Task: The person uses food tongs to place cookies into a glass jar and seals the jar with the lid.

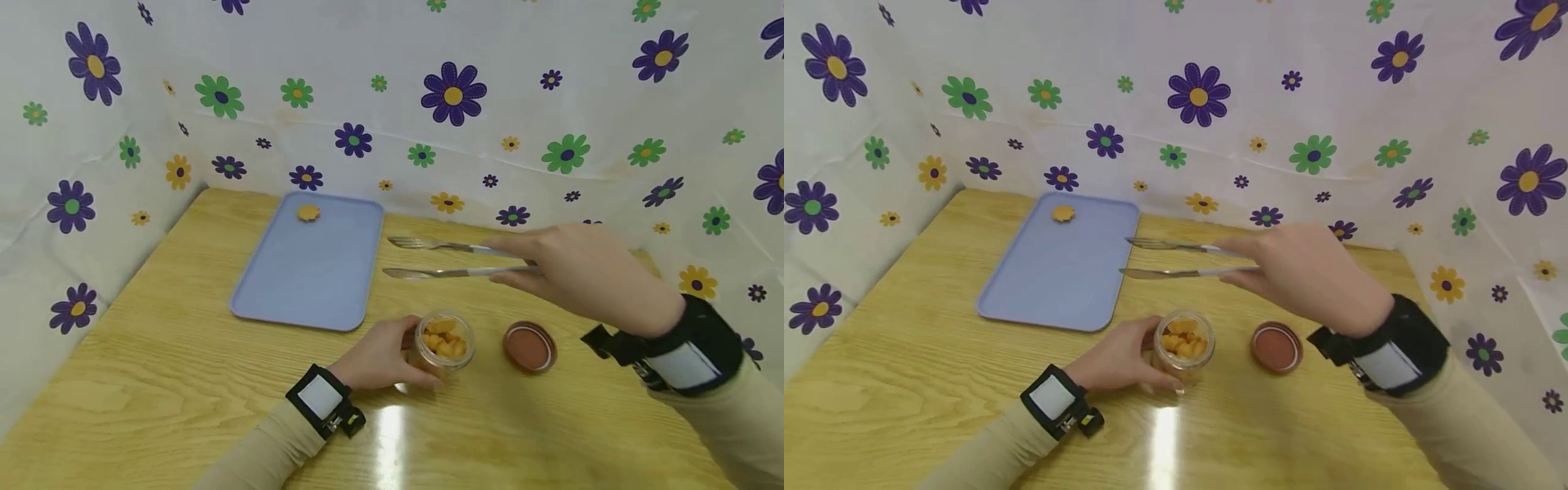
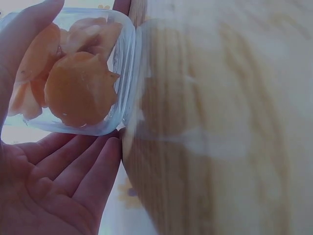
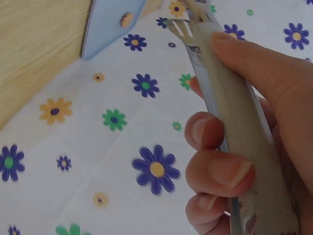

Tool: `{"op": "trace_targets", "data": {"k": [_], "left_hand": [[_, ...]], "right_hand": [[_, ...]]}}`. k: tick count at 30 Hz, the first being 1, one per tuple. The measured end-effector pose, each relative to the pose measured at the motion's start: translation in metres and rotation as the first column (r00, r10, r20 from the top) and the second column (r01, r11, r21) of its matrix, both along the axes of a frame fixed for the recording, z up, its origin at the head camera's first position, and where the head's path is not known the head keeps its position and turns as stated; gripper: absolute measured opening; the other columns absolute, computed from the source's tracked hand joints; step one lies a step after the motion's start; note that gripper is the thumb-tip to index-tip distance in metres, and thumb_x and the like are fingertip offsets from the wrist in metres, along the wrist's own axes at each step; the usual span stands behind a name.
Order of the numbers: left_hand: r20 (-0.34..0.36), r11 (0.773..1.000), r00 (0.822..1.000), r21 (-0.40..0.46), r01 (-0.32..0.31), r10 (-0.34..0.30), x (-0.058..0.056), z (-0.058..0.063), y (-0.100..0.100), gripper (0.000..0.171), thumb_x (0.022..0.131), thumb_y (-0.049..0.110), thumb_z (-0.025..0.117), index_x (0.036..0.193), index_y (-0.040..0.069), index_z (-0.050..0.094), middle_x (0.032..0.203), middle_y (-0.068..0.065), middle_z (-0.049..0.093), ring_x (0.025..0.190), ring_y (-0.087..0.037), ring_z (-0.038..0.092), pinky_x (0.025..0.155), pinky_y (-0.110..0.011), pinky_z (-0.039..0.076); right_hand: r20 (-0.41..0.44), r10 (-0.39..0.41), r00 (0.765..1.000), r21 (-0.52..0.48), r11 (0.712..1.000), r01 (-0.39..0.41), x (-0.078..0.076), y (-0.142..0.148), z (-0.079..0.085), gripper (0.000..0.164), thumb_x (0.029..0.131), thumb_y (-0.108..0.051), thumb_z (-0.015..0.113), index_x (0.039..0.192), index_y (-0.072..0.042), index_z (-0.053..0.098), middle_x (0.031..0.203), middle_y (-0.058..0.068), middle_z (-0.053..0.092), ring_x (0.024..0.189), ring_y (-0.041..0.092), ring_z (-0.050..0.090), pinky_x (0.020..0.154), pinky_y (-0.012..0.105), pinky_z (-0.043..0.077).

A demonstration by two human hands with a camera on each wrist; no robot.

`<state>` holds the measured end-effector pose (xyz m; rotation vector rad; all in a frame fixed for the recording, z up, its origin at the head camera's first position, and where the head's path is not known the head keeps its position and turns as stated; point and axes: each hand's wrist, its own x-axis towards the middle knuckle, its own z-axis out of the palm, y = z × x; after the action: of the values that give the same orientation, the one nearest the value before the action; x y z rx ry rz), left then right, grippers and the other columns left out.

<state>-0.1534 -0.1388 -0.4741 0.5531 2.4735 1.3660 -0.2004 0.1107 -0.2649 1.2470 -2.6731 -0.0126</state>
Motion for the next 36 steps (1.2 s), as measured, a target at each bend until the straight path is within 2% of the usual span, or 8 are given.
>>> {"op": "trace_targets", "data": {"k": [6, 9, 14, 17, 21, 23, 30, 36], "left_hand": [[0.038, 0.999, 0.999, 0.045, 0.03, -0.032, 0.002, -0.001, -0.001, 0.093, 0.068, 0.051, 0.09, 0.144, 0.016, 0.048, 0.135, 0.004, 0.061, 0.123, -0.009, 0.06, 0.103, -0.024, 0.049], [0.043, 0.999, 0.999, 0.045, 0.03, -0.032, 0.003, 0.001, -0.002, 0.092, 0.068, 0.05, 0.09, 0.143, 0.016, 0.049, 0.134, 0.004, 0.061, 0.122, -0.01, 0.061, 0.102, -0.023, 0.049], [0.059, 0.998, 0.998, 0.053, 0.027, -0.03, 0.005, 0.0, 0.001, 0.092, 0.067, 0.05, 0.09, 0.143, 0.017, 0.05, 0.134, 0.005, 0.061, 0.121, -0.008, 0.06, 0.101, -0.022, 0.049], [0.072, 0.998, 0.997, 0.054, 0.026, -0.03, 0.007, -0.002, 0.003, 0.092, 0.067, 0.051, 0.09, 0.143, 0.017, 0.05, 0.134, 0.006, 0.061, 0.121, -0.007, 0.06, 0.101, -0.021, 0.049], [0.059, 0.998, 0.998, 0.049, 0.031, -0.034, 0.008, -0.005, 0.002, 0.09, 0.067, 0.052, 0.09, 0.141, 0.017, 0.051, 0.131, 0.007, 0.062, 0.118, -0.005, 0.06, 0.1, -0.02, 0.049], [0.041, 0.998, 0.999, 0.048, 0.033, -0.035, 0.009, -0.005, 0.001, 0.089, 0.068, 0.052, 0.09, 0.14, 0.017, 0.052, 0.129, 0.008, 0.062, 0.117, -0.004, 0.061, 0.099, -0.019, 0.049], [0.021, 0.999, 0.999, 0.04, 0.03, -0.031, 0.008, -0.001, -0.007, 0.087, 0.068, 0.052, 0.089, 0.14, 0.019, 0.052, 0.128, 0.011, 0.062, 0.115, -0.002, 0.061, 0.098, -0.018, 0.049], [0.008, 1.0, 1.0, 0.009, 0.019, -0.02, 0.007, 0.001, -0.011, 0.09, 0.067, 0.054, 0.089, 0.141, 0.018, 0.052, 0.13, 0.009, 0.062, 0.114, -0.002, 0.061, 0.097, -0.017, 0.049]], "right_hand": [[0.092, -0.007, 0.996, 0.004, 1.0, 0.007, -0.062, -0.059, -0.023, 0.047, 0.095, -0.046, 0.066, 0.133, -0.02, 0.066, 0.095, 0.005, 0.076, 0.063, 0.013, 0.06, 0.05, 0.03, 0.049], [0.156, -0.027, 0.987, 0.021, 0.999, 0.024, -0.092, -0.09, -0.034, 0.049, 0.095, -0.049, 0.064, 0.135, -0.019, 0.065, 0.106, 0.007, 0.075, 0.077, 0.019, 0.066, 0.067, 0.037, 0.058], [0.226, -0.086, 0.97, 0.071, 0.995, 0.072, -0.13, -0.135, -0.058, 0.052, 0.096, -0.051, 0.062, 0.137, -0.019, 0.064, 0.131, 0.007, 0.067, 0.112, 0.027, 0.066, 0.091, 0.045, 0.057], [0.233, -0.112, 0.966, 0.104, 0.99, 0.09, -0.147, -0.155, -0.078, 0.052, 0.096, -0.053, 0.061, 0.136, -0.021, 0.064, 0.137, 0.004, 0.064, 0.118, 0.027, 0.064, 0.094, 0.045, 0.056], [0.219, -0.136, 0.966, 0.122, 0.986, 0.112, -0.157, -0.18, -0.1, 0.05, 0.095, -0.053, 0.062, 0.135, -0.023, 0.065, 0.129, 0.003, 0.068, 0.109, 0.024, 0.067, 0.087, 0.042, 0.058], [0.201, -0.14, 0.969, 0.125, 0.985, 0.117, -0.158, -0.191, -0.105, 0.05, 0.095, -0.052, 0.062, 0.135, -0.023, 0.065, 0.123, 0.004, 0.071, 0.104, 0.024, 0.068, 0.084, 0.042, 0.059], [0.127, -0.123, 0.984, 0.125, 0.986, 0.107, -0.157, -0.22, -0.11, 0.046, 0.097, -0.05, 0.061, 0.134, -0.023, 0.065, 0.107, 0.004, 0.074, 0.088, 0.02, 0.066, 0.075, 0.039, 0.06], [0.164, -0.123, 0.979, 0.13, 0.986, 0.103, -0.159, -0.23, -0.112, 0.043, 0.098, -0.048, 0.06, 0.133, -0.023, 0.066, 0.1, 0.002, 0.073, 0.082, 0.019, 0.061, 0.069, 0.037, 0.058]]}}
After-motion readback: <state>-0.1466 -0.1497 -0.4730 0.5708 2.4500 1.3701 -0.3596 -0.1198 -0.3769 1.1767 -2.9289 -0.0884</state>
